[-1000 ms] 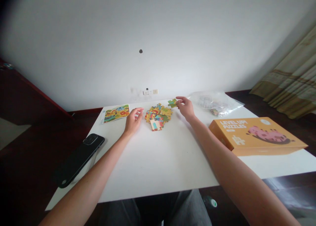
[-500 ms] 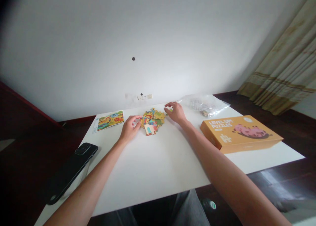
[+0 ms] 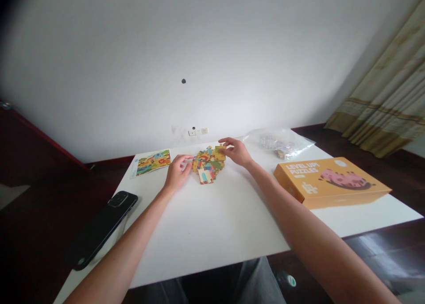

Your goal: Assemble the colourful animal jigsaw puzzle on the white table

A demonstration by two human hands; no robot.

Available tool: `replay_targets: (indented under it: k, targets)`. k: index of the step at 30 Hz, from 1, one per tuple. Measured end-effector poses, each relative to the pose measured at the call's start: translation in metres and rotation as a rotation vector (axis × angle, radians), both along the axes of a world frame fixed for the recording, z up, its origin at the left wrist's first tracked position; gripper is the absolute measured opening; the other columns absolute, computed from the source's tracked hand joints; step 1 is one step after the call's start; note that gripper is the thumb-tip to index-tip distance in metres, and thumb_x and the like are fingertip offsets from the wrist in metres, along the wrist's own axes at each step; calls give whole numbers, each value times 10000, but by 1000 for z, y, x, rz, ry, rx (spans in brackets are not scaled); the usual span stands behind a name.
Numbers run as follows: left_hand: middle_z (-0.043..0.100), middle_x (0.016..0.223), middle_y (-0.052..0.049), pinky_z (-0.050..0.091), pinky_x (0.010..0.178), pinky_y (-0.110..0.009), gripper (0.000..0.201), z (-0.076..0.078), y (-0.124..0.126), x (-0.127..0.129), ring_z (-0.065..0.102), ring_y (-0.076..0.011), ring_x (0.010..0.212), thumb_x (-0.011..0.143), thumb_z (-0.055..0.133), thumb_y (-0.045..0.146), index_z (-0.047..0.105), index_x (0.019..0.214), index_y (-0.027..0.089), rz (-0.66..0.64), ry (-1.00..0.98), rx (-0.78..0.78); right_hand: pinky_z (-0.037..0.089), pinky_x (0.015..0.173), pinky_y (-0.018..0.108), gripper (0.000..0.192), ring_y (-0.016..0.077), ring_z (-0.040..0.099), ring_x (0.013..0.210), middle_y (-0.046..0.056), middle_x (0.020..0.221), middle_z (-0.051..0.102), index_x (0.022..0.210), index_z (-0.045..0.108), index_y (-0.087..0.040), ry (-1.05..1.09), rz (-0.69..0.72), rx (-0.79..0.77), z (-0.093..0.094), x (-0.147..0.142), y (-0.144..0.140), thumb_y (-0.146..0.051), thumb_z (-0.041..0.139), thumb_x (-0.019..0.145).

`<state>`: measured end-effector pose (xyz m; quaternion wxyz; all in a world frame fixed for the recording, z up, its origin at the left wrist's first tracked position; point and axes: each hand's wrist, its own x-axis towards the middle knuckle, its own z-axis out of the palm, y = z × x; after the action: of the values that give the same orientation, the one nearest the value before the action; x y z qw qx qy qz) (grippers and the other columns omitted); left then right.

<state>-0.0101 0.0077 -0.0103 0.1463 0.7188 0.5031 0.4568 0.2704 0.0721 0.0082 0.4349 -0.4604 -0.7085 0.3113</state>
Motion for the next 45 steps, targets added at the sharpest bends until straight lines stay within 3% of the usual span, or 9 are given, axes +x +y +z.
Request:
replay_targets:
  k: [4, 8, 11, 15, 23, 29, 37, 41, 45]
  targets:
    - [725, 1159, -66, 533, 828, -316, 205, 7, -4, 1, 659, -217, 1096, 961, 595, 186, 727, 1112, 226, -27, 15, 51, 551, 737, 301, 402, 195, 710, 839, 69, 1046, 753, 1183, 745, -201, -88, 99, -26, 6, -6, -6, -489, 689, 909]
    - [757, 1045, -38, 518, 853, -321, 185, 13, -10, 5, 659, -201, 991, 981, 585, 207, 760, 1033, 237, -84, 118, 42, 534, 863, 315, 242, 209, 721, 927, 83, 1101, 778, 1141, 757, -198, -410, -174, 88, 3, 8, -1, -270, 616, 959]
    - [762, 943, -12, 508, 837, -315, 192, 21, -18, 9, 651, -183, 874, 981, 592, 213, 781, 975, 243, -157, 209, 7, 523, 906, 325, 300, 239, 721, 1025, 110, 1194, 766, 1240, 728, -193, -613, -282, 32, 1, 24, 4, -251, 621, 967]
    - [716, 842, -4, 510, 794, -314, 161, 31, -31, 18, 636, -179, 785, 958, 655, 277, 808, 1006, 263, -242, 367, -21, 522, 919, 340, 461, 290, 724, 1071, 136, 1188, 773, 1318, 700, -188, -799, -244, -60, 0, 31, 5, -362, 759, 896]
    - [679, 1000, -46, 546, 957, -355, 306, 25, -42, 34, 663, -239, 1027, 967, 663, 313, 753, 1259, 327, -400, 475, -54, 530, 891, 331, 551, 250, 721, 992, 113, 1139, 762, 1341, 670, -203, -664, -245, -33, -8, 33, 9, -315, 817, 822]
    - [677, 1106, -46, 530, 991, -373, 389, 17, -28, 18, 630, -248, 1122, 937, 704, 270, 709, 1318, 347, -304, 395, -32, 528, 917, 377, 561, 248, 699, 948, 131, 1195, 718, 1322, 676, -194, -561, -331, 29, 3, 28, 6, -325, 812, 793]
    - [647, 900, -40, 500, 777, -299, 270, 28, -11, -6, 596, -182, 811, 1038, 527, 351, 756, 1076, 213, -31, 76, 21, 523, 760, 296, 526, 178, 661, 830, 77, 1133, 744, 1316, 683, -228, -243, 132, -6, 24, -20, -28, -510, 721, 873]
    - [669, 914, -41, 497, 796, -307, 233, 35, -12, -10, 628, -192, 843, 1004, 571, 345, 773, 979, 233, -119, 225, -16, 436, 679, 267, 291, 143, 574, 697, 14, 797, 701, 1025, 779, -204, -420, 165, 18, 25, -18, -31, -444, 671, 900]
    - [705, 904, -34, 491, 757, -318, 199, 46, -20, -21, 657, -206, 801, 970, 612, 366, 781, 967, 262, -160, 423, -138, 333, 575, 261, 295, 120, 473, 595, -34, 643, 580, 895, 762, -211, -527, 355, -64, 38, -12, -36, -498, 695, 881]
